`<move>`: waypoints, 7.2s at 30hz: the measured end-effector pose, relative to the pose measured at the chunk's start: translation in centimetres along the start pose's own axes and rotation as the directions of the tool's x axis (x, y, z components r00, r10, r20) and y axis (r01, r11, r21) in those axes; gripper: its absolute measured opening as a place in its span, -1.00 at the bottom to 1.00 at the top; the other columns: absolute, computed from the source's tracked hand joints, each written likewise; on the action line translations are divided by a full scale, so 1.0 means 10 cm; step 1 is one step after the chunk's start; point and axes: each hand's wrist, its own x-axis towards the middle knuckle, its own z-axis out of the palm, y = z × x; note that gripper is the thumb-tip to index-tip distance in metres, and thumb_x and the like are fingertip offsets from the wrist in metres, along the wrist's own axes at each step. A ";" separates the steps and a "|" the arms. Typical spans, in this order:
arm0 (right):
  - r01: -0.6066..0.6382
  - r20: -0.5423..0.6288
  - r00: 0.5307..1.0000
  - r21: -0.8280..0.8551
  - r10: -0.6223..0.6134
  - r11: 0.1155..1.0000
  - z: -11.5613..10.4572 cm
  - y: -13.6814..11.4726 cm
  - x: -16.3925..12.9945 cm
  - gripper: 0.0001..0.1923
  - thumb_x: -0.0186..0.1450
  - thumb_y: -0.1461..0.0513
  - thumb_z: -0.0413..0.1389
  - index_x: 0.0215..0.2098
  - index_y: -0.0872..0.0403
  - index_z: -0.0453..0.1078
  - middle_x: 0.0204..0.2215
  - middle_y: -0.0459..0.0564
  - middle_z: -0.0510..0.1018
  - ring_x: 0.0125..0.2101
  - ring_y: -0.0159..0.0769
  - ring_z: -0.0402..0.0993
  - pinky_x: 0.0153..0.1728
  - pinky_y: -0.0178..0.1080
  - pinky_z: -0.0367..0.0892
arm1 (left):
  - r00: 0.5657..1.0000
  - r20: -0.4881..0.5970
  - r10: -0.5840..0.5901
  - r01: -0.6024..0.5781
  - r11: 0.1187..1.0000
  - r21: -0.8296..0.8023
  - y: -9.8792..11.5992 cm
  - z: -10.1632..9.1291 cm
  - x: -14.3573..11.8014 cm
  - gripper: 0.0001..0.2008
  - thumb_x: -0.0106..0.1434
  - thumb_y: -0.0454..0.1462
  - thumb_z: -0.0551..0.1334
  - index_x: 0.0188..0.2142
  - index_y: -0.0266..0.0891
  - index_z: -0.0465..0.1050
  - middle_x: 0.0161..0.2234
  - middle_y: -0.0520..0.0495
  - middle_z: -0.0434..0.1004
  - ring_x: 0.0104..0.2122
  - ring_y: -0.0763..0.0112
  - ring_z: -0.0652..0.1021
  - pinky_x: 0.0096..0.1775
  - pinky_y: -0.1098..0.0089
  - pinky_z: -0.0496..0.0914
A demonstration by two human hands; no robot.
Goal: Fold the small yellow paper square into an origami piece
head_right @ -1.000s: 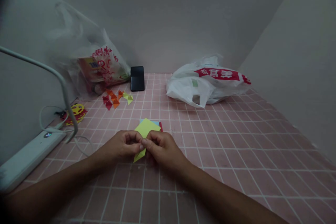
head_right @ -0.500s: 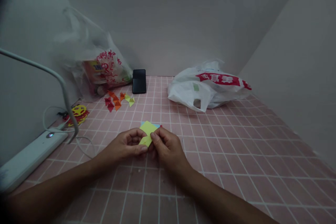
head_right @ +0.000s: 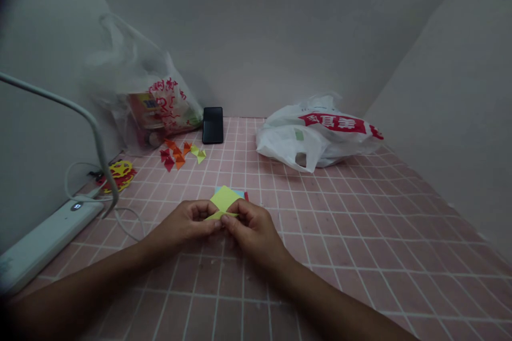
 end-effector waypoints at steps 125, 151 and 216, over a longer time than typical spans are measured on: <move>-0.062 -0.041 0.997 0.051 0.064 0.997 -0.02 0.04 0.03 -0.57 0.26 -0.04 0.10 -0.58 0.09 0.28 -0.74 -0.18 0.38 -0.80 -0.51 0.25 -0.76 -0.44 0.09 | 0.997 0.065 0.039 -0.038 0.999 -0.023 -0.10 0.00 0.03 -0.74 0.11 -0.12 0.28 -0.51 -0.24 0.29 -0.65 0.14 0.32 -0.66 0.58 0.27 -0.55 0.49 0.09; 0.055 -0.156 0.987 0.118 -0.036 0.991 -0.05 0.04 0.05 -0.62 0.21 -0.02 0.17 -0.54 0.08 0.27 -0.68 -0.17 0.44 -0.75 -0.49 0.30 -0.69 -0.40 0.19 | 1.000 -0.001 0.027 -0.027 0.999 -0.030 -0.03 -0.06 0.05 -0.68 0.07 -0.06 0.31 -0.51 -0.25 0.33 -0.65 0.11 0.35 -0.65 0.55 0.32 -0.52 0.47 0.17; -0.077 -0.060 0.994 0.237 0.094 0.968 -0.08 -0.02 0.09 -0.64 0.11 0.02 0.26 -0.50 0.09 0.26 -0.69 -0.20 0.45 -0.79 -0.50 0.31 -0.73 -0.43 0.17 | 0.978 -0.139 0.154 -0.153 0.988 0.018 0.05 -0.08 0.03 -0.74 0.19 -0.13 0.22 -0.49 -0.26 0.29 -0.60 0.15 0.30 -0.63 0.59 0.30 -0.52 0.50 0.19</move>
